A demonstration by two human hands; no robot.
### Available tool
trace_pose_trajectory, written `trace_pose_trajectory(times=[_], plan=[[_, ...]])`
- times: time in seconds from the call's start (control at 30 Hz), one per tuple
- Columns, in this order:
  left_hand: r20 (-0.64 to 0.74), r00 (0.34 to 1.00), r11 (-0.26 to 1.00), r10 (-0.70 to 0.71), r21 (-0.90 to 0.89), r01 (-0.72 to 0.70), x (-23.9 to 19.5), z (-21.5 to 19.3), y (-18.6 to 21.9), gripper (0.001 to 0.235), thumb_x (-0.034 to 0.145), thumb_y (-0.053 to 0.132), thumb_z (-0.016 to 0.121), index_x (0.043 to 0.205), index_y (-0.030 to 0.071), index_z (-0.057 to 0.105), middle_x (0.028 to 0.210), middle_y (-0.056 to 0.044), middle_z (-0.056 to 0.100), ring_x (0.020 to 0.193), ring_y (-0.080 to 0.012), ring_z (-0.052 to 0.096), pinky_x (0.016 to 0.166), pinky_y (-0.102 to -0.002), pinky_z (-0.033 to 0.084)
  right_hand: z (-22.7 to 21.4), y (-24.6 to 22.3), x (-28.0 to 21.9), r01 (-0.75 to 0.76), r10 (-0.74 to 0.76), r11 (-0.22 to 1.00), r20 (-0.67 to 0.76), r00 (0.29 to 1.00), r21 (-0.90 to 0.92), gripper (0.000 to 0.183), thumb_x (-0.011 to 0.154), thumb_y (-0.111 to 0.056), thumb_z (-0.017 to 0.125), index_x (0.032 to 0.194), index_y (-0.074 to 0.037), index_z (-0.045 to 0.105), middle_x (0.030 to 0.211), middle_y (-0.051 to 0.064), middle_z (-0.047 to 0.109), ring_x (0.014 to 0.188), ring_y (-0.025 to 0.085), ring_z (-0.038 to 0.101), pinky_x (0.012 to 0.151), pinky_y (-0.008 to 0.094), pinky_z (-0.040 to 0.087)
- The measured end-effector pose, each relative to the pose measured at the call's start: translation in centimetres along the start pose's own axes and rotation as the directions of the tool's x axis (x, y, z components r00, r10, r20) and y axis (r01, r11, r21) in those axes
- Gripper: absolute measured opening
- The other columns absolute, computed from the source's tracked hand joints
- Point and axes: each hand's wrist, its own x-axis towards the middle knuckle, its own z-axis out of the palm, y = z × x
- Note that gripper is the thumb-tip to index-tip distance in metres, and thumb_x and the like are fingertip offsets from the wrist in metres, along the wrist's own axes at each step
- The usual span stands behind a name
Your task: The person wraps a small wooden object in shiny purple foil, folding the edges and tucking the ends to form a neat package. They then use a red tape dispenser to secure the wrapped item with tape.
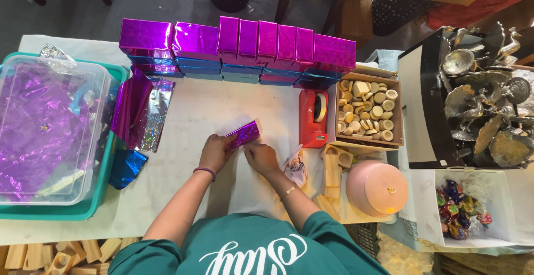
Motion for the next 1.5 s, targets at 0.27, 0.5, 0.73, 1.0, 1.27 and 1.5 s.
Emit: trace_pose_trajectory(times=[0.27, 0.5, 0.73, 1.0, 1.27, 1.5], plan=[[-0.186, 0.978, 0.987, 0.095, 0.145, -0.068, 0.4, -0.5, 2.0, 0.077, 0.065, 0.038, 0.086, 0.132, 0.006, 0.065, 0.103, -0.016, 0.066, 0.100, -0.0366, 0.059, 0.090, -0.047, 0.042, -2.5, 1.5, -5.7, -0.118, 0.128, 0.952, -0.016, 0.992, 0.282, 0.017, 0.091, -0.020, 0.072, 0.104, -0.009, 0.077, 0.068, 0.009, 0.067, 0.058, 0.018, 0.061, 0.058, 0.033, 0.050], [0.078, 0.987, 0.990, -0.138, 0.050, 0.134, 0.9, -1.3, 1.2, 0.060, 0.068, 0.034, 0.091, 0.122, 0.015, 0.073, 0.114, -0.006, 0.069, 0.108, -0.0272, 0.063, 0.101, -0.039, 0.050, -2.9, 3.4, -9.1, -0.262, 0.318, 0.832, -0.033, 0.947, 0.488, 0.016, 0.094, -0.019, 0.074, 0.103, -0.006, 0.079, 0.071, 0.003, 0.067, 0.062, 0.007, 0.053, 0.057, 0.026, 0.043], [0.312, 0.917, 0.620, 0.249, -0.779, 0.097, -0.7, -8.9, 5.3, 0.063, 0.071, 0.009, 0.088, 0.131, 0.005, 0.069, 0.119, -0.005, 0.069, 0.114, -0.0157, 0.062, 0.101, -0.031, 0.049, -13.4, -5.2, -5.0, -0.003, 0.084, 0.897, -0.165, 0.983, 0.441, 0.058, 0.073, -0.020, 0.090, 0.125, -0.008, 0.068, 0.117, 0.005, 0.069, 0.095, 0.013, 0.064, 0.075, 0.027, 0.050], [0.373, 0.715, 0.398, 0.591, -0.906, 0.144, -1.1, -10.6, 5.6, 0.064, 0.073, 0.001, 0.087, 0.132, 0.003, 0.064, 0.135, -0.002, 0.062, 0.126, -0.0116, 0.057, 0.109, -0.030, 0.044, -12.0, -2.6, -1.6, 0.494, -0.531, 0.741, -0.054, 0.846, 0.454, 0.052, 0.073, -0.008, 0.092, 0.122, -0.012, 0.073, 0.129, 0.002, 0.073, 0.115, 0.022, 0.071, 0.113, 0.037, 0.040], [0.447, 0.771, 0.372, 0.454, -0.881, 0.291, -2.4, -8.9, 2.4, 0.052, 0.081, 0.002, 0.084, 0.130, 0.001, 0.066, 0.119, -0.002, 0.072, 0.108, -0.0089, 0.064, 0.096, -0.029, 0.054, -13.1, -6.2, -0.6, 0.056, -0.257, 0.673, 0.163, 0.952, 0.737, 0.056, 0.081, -0.012, 0.083, 0.131, -0.009, 0.059, 0.110, -0.006, 0.060, 0.075, 0.006, 0.048, 0.070, 0.024, 0.045], [0.428, 0.777, 0.370, 0.461, -0.889, 0.271, -2.3, -10.0, 3.5, 0.059, 0.080, 0.001, 0.083, 0.135, 0.000, 0.061, 0.131, -0.002, 0.067, 0.119, -0.0076, 0.061, 0.104, -0.029, 0.051, -11.8, -4.8, -0.4, -0.020, -0.348, 0.565, 0.260, 0.901, 0.825, 0.049, 0.093, -0.011, 0.078, 0.138, -0.002, 0.059, 0.118, -0.002, 0.067, 0.101, 0.004, 0.060, 0.090, 0.024, 0.051]])
